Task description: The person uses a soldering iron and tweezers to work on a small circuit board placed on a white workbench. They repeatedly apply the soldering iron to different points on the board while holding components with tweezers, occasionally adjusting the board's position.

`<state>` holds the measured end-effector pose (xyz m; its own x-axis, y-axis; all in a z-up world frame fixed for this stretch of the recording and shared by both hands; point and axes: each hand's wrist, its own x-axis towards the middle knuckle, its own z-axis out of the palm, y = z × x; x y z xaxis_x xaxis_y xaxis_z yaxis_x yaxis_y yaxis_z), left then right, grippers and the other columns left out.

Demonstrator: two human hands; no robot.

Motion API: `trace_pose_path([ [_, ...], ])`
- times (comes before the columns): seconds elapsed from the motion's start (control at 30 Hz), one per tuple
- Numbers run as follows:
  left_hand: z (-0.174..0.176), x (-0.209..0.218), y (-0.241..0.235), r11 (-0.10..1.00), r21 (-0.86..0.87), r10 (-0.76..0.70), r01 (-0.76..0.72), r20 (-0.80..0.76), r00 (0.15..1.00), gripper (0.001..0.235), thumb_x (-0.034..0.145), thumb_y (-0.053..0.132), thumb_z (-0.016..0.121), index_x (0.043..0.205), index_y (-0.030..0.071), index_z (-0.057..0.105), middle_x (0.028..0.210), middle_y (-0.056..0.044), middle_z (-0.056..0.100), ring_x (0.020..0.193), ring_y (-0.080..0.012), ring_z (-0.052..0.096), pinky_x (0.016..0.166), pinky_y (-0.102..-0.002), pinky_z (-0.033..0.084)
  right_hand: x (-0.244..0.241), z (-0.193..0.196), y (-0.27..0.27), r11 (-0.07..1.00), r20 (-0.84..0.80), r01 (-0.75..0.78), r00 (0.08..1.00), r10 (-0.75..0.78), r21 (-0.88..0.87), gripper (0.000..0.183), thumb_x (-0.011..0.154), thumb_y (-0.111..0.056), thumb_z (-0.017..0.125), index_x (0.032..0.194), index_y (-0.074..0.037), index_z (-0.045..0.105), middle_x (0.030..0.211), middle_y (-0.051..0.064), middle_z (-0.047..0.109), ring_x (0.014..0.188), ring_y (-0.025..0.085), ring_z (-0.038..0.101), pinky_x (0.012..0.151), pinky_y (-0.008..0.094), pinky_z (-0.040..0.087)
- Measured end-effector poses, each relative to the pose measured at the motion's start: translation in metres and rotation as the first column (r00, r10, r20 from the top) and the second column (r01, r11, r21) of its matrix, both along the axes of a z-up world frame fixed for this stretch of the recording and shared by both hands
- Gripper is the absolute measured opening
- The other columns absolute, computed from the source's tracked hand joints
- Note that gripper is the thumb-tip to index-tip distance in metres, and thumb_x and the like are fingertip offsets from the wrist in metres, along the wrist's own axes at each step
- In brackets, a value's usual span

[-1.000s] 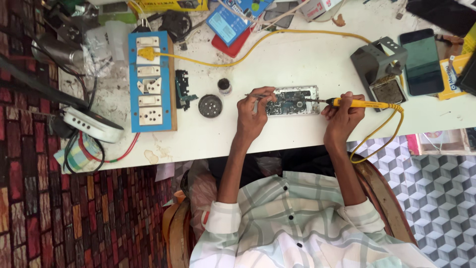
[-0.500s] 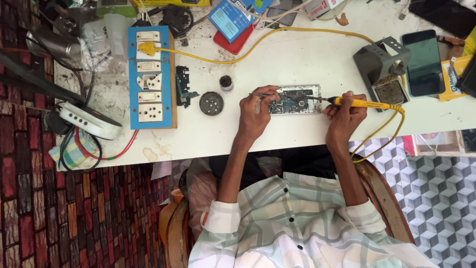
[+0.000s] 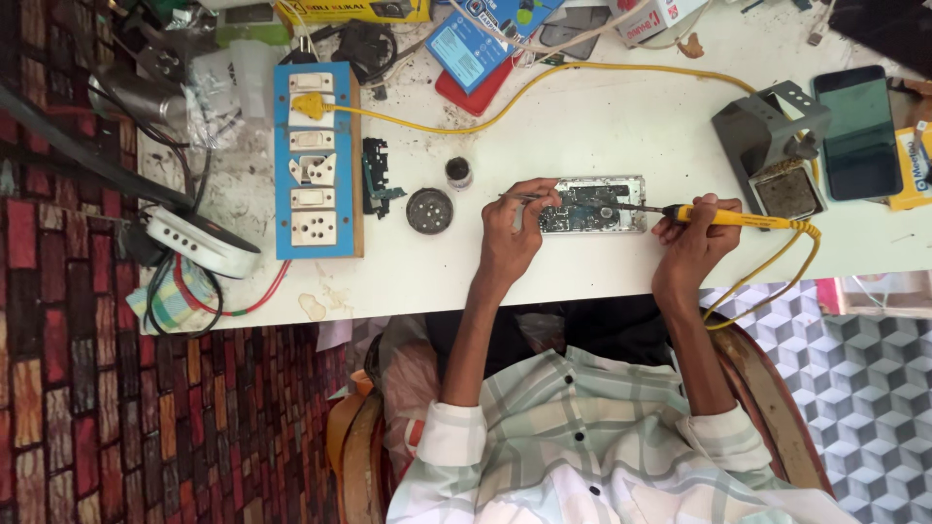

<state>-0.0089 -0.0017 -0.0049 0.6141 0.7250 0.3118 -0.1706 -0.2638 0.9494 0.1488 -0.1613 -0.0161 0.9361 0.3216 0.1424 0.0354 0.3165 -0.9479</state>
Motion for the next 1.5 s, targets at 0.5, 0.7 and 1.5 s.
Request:
trace_pose_path([
  [0.5,-0.0015,0.0008,-0.001,0.999,-0.013,0.028,-0.029,-0.035,0.999,0.022,0.101,-0.008,0.055,0.118,-0.004,0.068,0.096,-0.009,0.077,0.094,-0.0161,0.075,0.091,-0.029,0.06,0.0015,-0.0025,-0.0015,0.999,0.015,-0.029,0.999,0.029,-0.018,0.024,0.116,-0.021,0.051,0.101,-0.004,0.042,0.077,0.008,0.052,0.061,0.018,0.059,0.059,0.028,0.049],
  [0.7,-0.0025,-0.0007,-0.0014,0.999,-0.038,0.008,-0.008,0.011,1.0,0.022,0.102,-0.008,0.054,0.12,-0.003,0.067,0.097,-0.01,0.076,0.094,-0.0161,0.074,0.092,-0.03,0.06,0.0003,-0.0021,-0.0015,0.998,0.04,-0.052,0.998,0.054,-0.035,0.027,0.12,-0.02,0.051,0.101,-0.005,0.04,0.081,0.008,0.051,0.065,0.018,0.059,0.063,0.028,0.049],
  [1.5,0.0046,-0.0017,-0.0008,0.994,-0.097,-0.039,0.043,0.041,0.998,0.028,0.101,-0.013,0.049,0.122,-0.004,0.065,0.104,-0.013,0.075,0.102,-0.0199,0.074,0.099,-0.033,0.062,0.0016,-0.003,0.0029,0.999,0.044,-0.012,0.999,0.014,-0.041,0.028,0.118,-0.02,0.053,0.099,-0.005,0.04,0.079,0.008,0.051,0.06,0.017,0.054,0.059,0.028,0.049],
])
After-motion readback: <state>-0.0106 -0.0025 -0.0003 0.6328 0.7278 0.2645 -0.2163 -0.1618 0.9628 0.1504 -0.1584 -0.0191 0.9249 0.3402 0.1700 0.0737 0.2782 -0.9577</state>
